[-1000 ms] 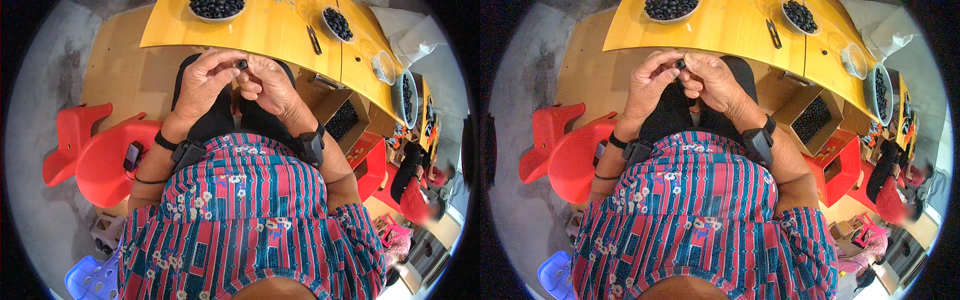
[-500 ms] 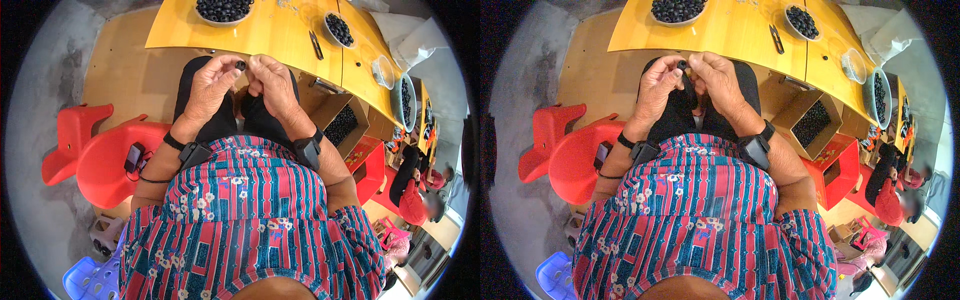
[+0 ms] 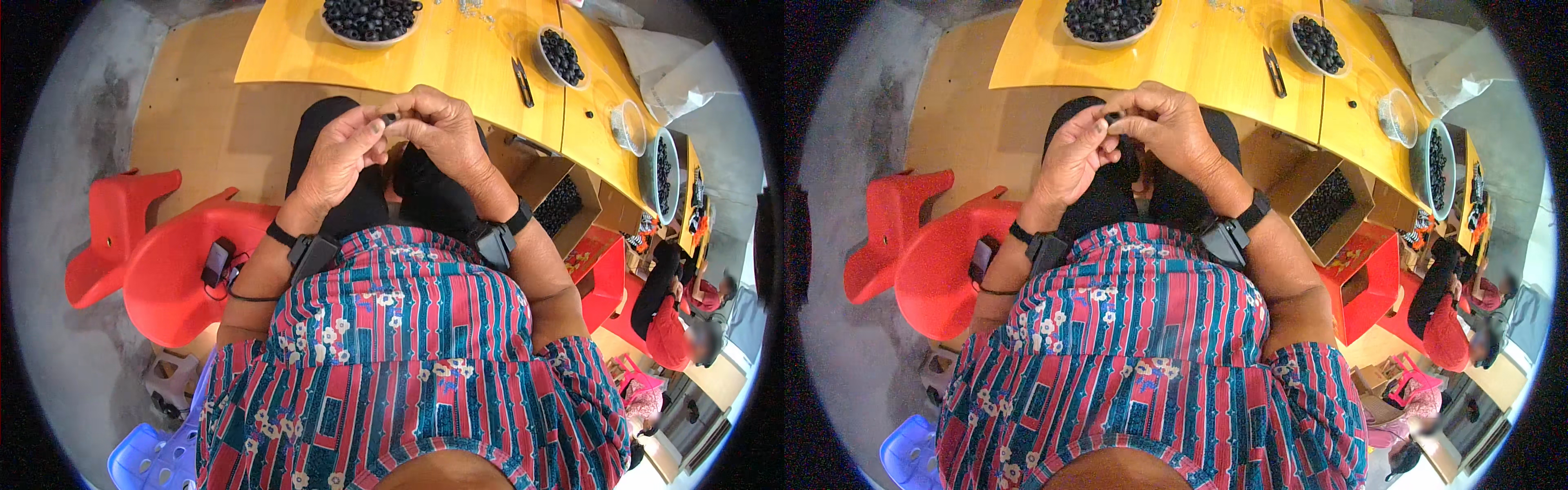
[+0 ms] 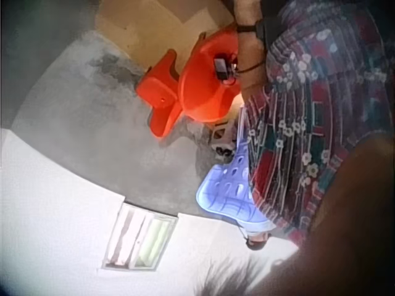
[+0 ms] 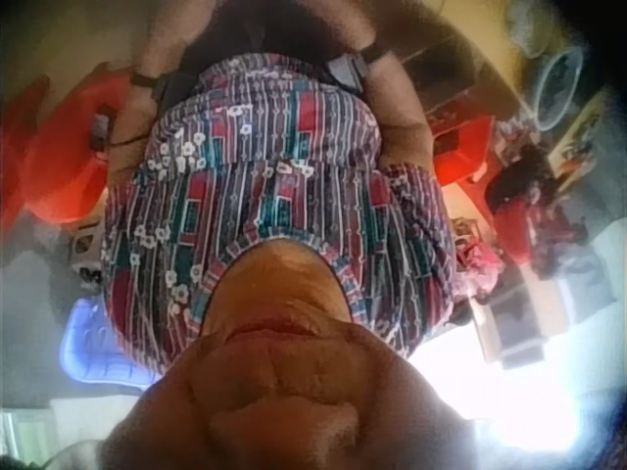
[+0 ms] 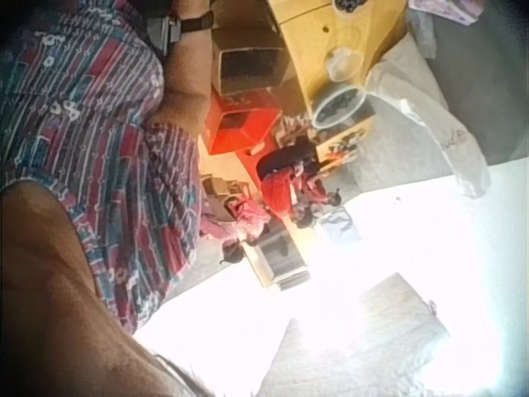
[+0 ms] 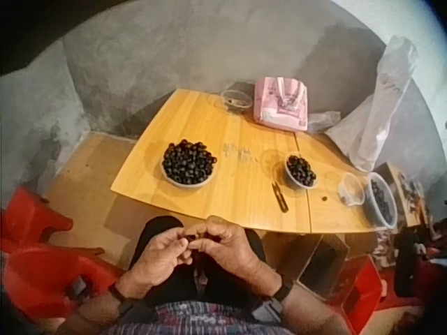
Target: The person sorts small black plastic parts by hand, transferring them from a black plastic bowl into a white plastic bowl.
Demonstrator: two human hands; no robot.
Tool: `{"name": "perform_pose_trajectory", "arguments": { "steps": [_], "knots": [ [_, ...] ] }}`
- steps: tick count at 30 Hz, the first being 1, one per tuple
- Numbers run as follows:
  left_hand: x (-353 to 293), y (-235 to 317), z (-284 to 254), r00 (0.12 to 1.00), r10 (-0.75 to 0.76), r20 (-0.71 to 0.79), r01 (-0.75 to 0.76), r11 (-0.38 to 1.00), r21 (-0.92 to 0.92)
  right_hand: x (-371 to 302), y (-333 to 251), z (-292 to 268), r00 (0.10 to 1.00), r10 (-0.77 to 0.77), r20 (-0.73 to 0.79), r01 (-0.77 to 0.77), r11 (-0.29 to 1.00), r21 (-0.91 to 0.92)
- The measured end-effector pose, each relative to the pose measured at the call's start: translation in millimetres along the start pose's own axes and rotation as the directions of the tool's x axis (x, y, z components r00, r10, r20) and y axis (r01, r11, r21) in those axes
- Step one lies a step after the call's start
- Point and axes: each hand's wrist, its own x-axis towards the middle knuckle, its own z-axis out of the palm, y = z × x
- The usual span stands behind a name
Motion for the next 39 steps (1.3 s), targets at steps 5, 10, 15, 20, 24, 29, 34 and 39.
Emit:
{"name": "perform_pose_trajectory", "arguments": {
  "steps": [5,10,15,20,24,29,34,39],
  "knots": [
    [-3,3,-15,0.999,-0.031,0.014,0.030,0.996,0.090,5,-1,-1,0.993,-0.099,0.066,0.107,0.985,-0.137],
    [-2,11,-24,0.998,0.014,0.054,-0.027,0.964,0.266,11,-11,0,0.979,-0.098,0.177,0.130,0.975,-0.180],
    [-7,6,-22,1.000,0.006,0.007,-0.007,0.984,0.176,32,-6,-16,0.990,-0.144,-0.012,0.135,0.951,-0.278],
    [-14,-3,-24,0.998,-0.059,-0.037,0.065,0.978,0.200,71,2,-31,0.948,-0.173,-0.268,0.021,0.872,-0.489],
    [-17,-7,-25,0.996,-0.074,-0.053,0.083,0.973,0.216,88,7,-28,0.939,-0.210,-0.272,0.007,0.803,-0.596],
    [-17,-8,-25,0.996,-0.080,-0.043,0.086,0.981,0.174,92,12,-21,0.933,-0.264,-0.246,-0.021,0.642,-0.766],
    [-18,-9,-24,0.996,-0.073,-0.044,0.080,0.980,0.184,90,8,-17,0.930,-0.266,-0.254,-0.042,0.609,-0.792],
    [-22,-20,-15,0.997,-0.060,-0.045,0.067,0.982,0.174,78,17,-23,0.915,-0.332,-0.228,0.004,0.574,-0.819]
  ]
}}
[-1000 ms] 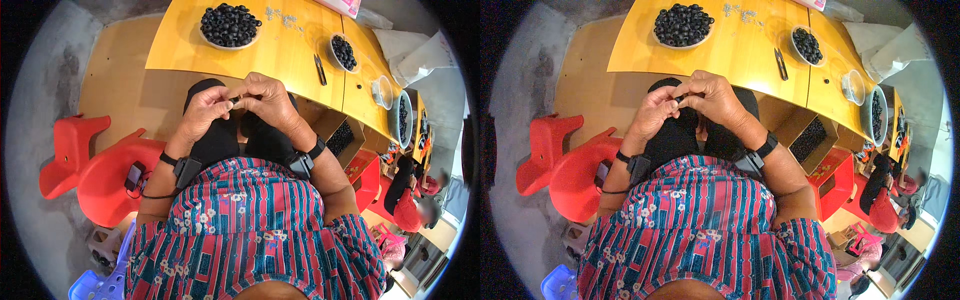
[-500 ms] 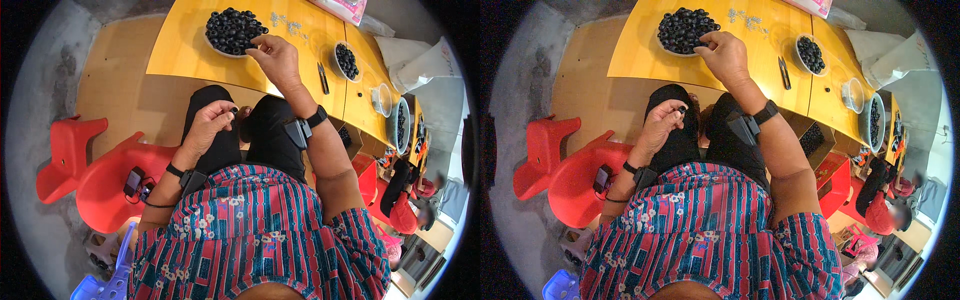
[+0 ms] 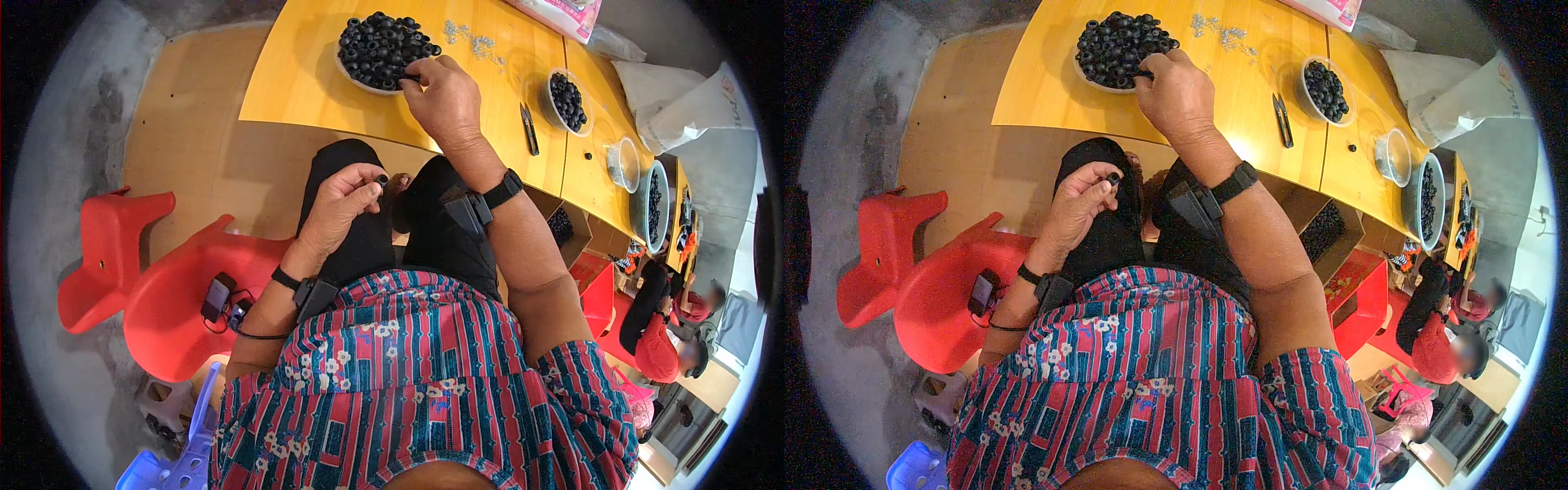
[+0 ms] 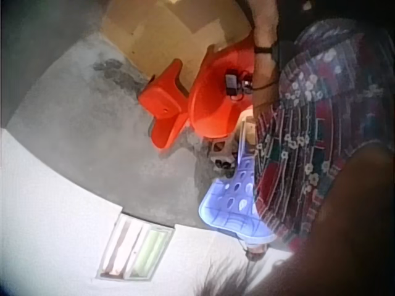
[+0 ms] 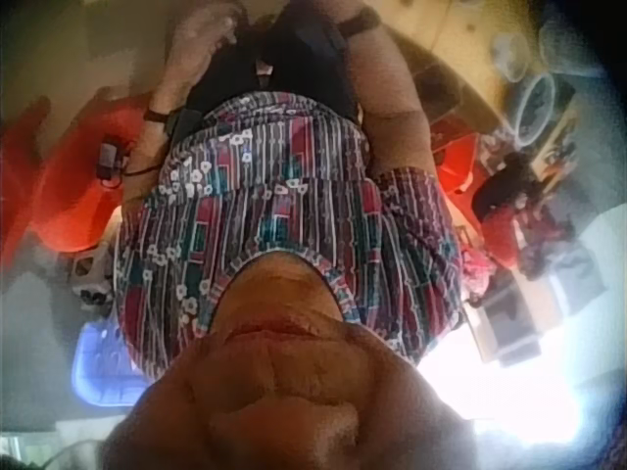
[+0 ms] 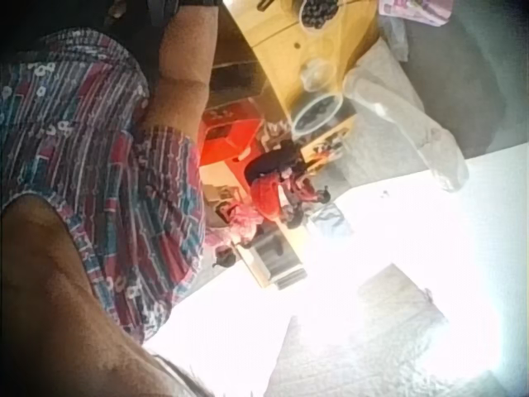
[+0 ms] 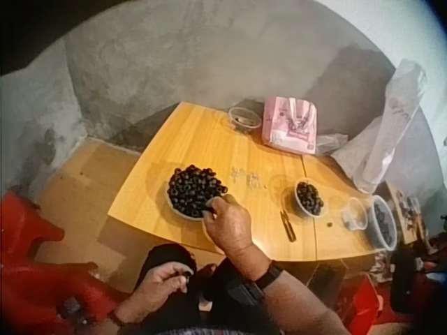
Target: The person sorts small black plastic parts by hand, transferring them from a black plastic bowl into a white plastic bowl.
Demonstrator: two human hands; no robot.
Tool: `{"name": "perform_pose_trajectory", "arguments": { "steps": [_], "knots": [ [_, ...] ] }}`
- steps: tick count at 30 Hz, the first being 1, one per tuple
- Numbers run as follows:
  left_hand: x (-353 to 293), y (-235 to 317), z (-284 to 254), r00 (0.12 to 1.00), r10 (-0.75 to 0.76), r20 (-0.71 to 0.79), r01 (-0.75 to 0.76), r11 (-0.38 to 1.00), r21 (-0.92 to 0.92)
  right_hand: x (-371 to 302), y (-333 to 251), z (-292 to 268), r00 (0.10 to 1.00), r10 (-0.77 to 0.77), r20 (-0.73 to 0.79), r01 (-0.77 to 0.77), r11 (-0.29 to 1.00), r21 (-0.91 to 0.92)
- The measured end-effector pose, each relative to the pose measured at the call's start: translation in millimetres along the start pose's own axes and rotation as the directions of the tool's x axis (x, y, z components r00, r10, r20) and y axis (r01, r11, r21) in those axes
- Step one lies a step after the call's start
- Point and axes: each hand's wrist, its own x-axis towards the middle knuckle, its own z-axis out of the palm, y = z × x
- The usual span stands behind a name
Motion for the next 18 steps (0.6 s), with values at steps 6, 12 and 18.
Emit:
{"name": "perform_pose_trajectory", "arguments": {
  "steps": [6,12,18],
  "knots": [
    [1,0,-1,1.000,0.005,0.002,-0.005,1.000,-0.023,3,0,-1,1.000,-0.001,-0.014,0.001,1.000,0.006],
    [2,-1,0,1.000,0.008,0.004,-0.008,0.999,-0.041,11,4,2,1.000,0.010,0.020,-0.009,1.000,-0.027],
    [1,0,0,1.000,0.019,-0.012,-0.019,0.998,-0.062,12,12,2,0.991,0.104,0.085,-0.118,0.976,0.183]
  ]
}}
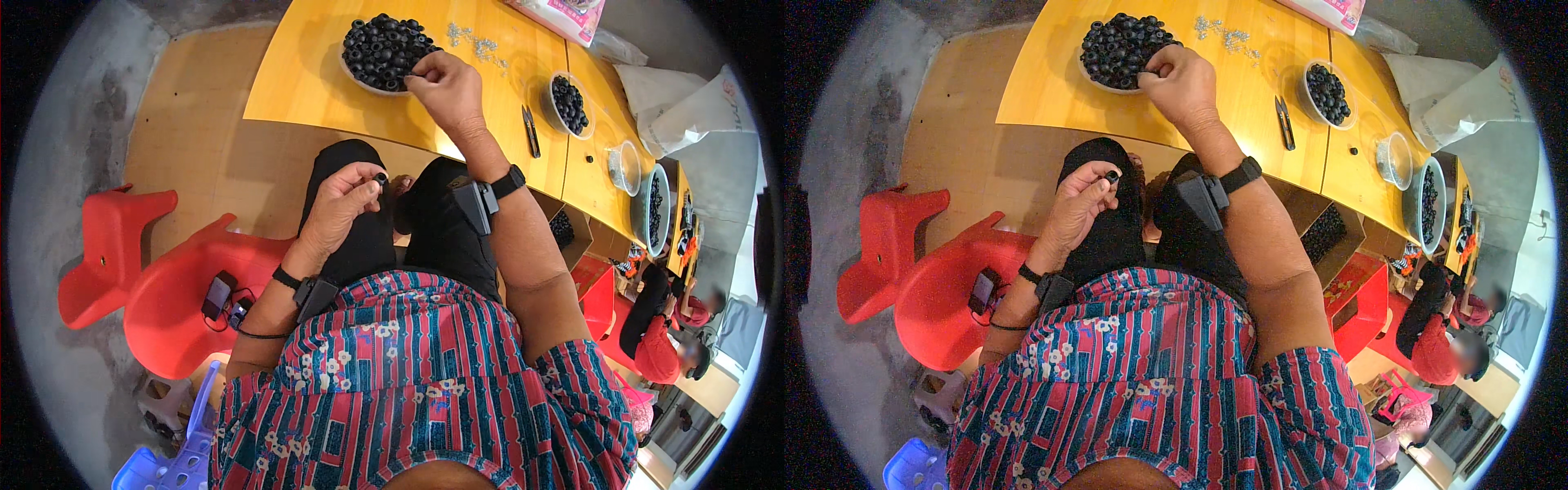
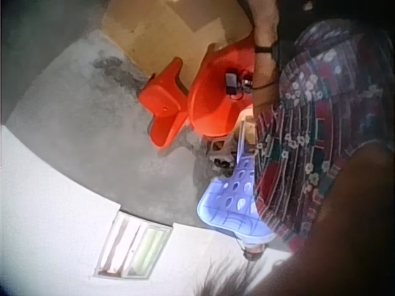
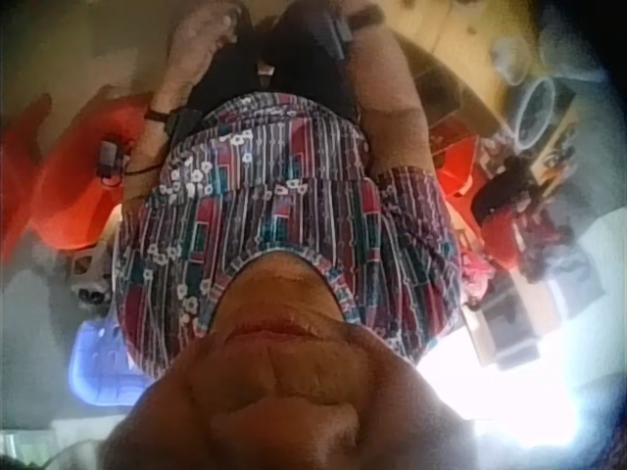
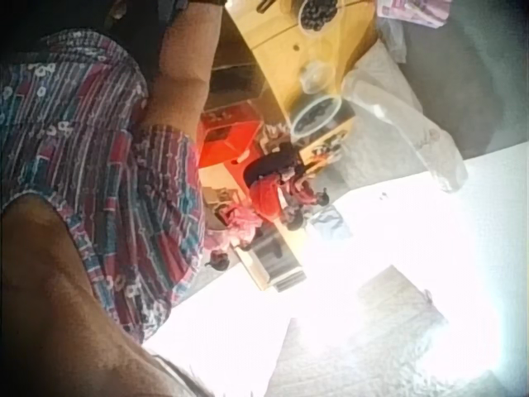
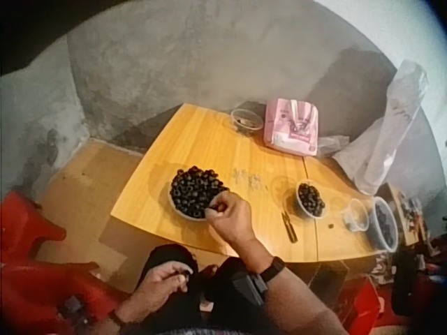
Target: The person sorts small black plastic parts by hand, transferring them from a black plastic bowl into a white plastic bowl.
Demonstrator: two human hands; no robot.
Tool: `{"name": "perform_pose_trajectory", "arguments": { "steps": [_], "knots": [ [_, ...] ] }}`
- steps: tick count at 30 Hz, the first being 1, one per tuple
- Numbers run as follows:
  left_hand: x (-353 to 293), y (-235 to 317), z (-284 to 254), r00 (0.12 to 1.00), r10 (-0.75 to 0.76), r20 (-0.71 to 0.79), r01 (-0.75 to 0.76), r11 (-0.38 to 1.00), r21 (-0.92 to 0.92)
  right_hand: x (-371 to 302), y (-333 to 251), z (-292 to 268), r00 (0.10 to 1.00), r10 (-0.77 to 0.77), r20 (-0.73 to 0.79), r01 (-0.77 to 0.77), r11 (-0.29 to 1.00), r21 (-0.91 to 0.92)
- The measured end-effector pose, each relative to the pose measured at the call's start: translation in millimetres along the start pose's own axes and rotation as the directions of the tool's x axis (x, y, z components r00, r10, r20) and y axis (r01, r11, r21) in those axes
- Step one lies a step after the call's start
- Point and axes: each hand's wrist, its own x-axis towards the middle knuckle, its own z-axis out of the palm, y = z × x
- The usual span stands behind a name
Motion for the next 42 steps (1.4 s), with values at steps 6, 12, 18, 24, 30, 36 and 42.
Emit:
{"name": "perform_pose_trajectory", "arguments": {
  "steps": [6,12,18,24,30,36,42],
  "knots": [
    [1,5,0,1.000,0.016,-0.005,-0.016,1.000,-0.011,-12,7,-20,0.938,0.276,0.209,-0.307,0.385,0.871],
    [5,5,5,0.998,0.055,0.003,-0.055,0.993,-0.105,-48,4,-26,0.917,0.236,0.322,-0.317,-0.059,0.947],
    [6,1,18,0.996,0.066,0.060,-0.057,0.987,-0.150,-82,1,-31,0.948,0.162,0.274,-0.258,-0.113,0.959],
    [14,4,19,0.993,0.061,0.102,-0.046,0.989,-0.143,-101,3,-32,0.946,0.135,0.293,-0.273,-0.152,0.950],
    [22,10,24,0.981,0.109,0.158,-0.089,0.988,-0.125,-112,-2,-34,0.954,0.040,0.298,-0.291,-0.122,0.949],
    [24,8,26,0.966,0.105,0.237,-0.077,0.989,-0.123,-125,-1,-39,0.957,0.020,0.288,-0.282,-0.156,0.947],
    [16,-4,23,0.982,0.060,0.180,-0.033,0.988,-0.148,-120,30,-43,0.924,0.249,0.289,-0.260,-0.143,0.955]
  ]
}}
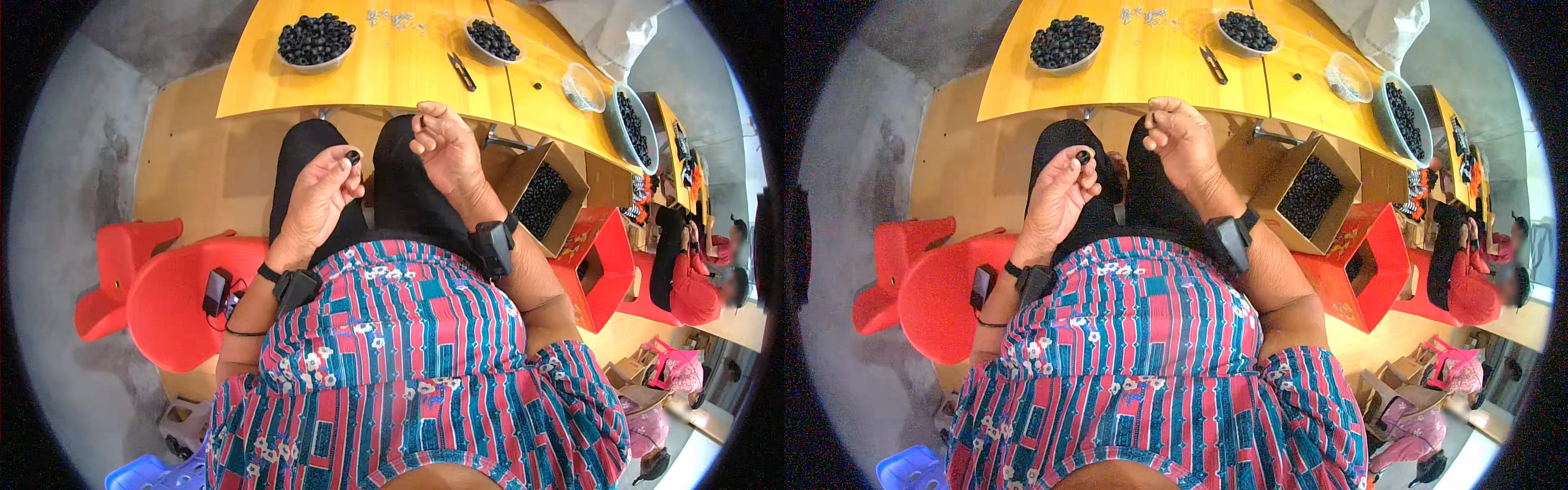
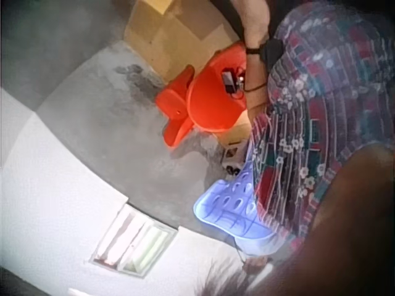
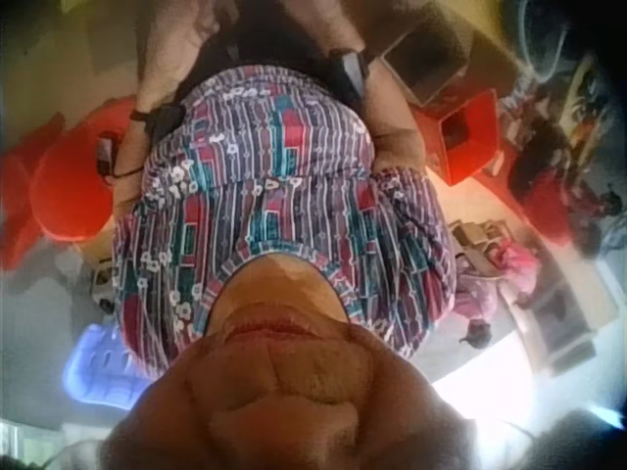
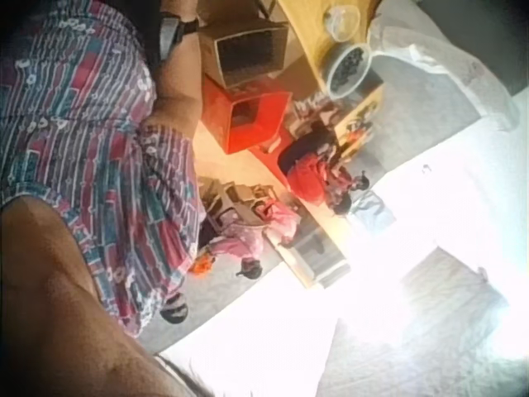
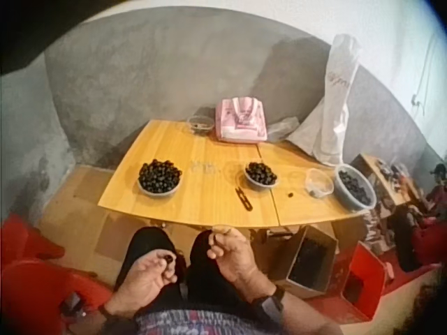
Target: The person sorts small black plastic parts by hand, transferring them from a black plastic bowl into a white plastic bowl.
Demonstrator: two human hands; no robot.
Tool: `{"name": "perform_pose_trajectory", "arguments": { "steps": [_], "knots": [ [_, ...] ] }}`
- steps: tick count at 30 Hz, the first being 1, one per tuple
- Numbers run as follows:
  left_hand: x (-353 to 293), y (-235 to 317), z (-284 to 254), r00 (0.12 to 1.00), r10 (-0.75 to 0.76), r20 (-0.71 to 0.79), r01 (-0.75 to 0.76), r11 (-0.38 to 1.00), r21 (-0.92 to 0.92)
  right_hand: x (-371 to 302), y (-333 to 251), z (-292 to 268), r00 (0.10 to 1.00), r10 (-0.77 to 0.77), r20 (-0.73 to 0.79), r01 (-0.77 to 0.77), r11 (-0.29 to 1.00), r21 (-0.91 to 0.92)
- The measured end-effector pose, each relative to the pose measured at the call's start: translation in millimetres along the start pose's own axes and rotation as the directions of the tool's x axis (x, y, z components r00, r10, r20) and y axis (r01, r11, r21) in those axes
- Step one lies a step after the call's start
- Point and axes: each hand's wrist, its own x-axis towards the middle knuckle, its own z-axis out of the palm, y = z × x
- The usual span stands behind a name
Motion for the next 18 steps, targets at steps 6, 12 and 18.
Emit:
{"name": "perform_pose_trajectory", "arguments": {
  "steps": [6,12,18],
  "knots": [
    [-2,-8,-6,0.999,-0.050,-0.019,0.049,0.998,-0.040,35,-24,-11,0.962,-0.004,-0.273,-0.035,0.990,-0.136],
    [-7,-8,-2,0.992,-0.089,-0.086,0.087,0.996,-0.020,87,-27,-22,0.933,-0.353,-0.064,0.057,0.322,-0.945],
    [-16,0,5,0.986,-0.090,-0.142,0.097,0.994,0.041,134,-18,-30,0.956,-0.282,0.083,0.061,-0.084,-0.995]
  ]
}}
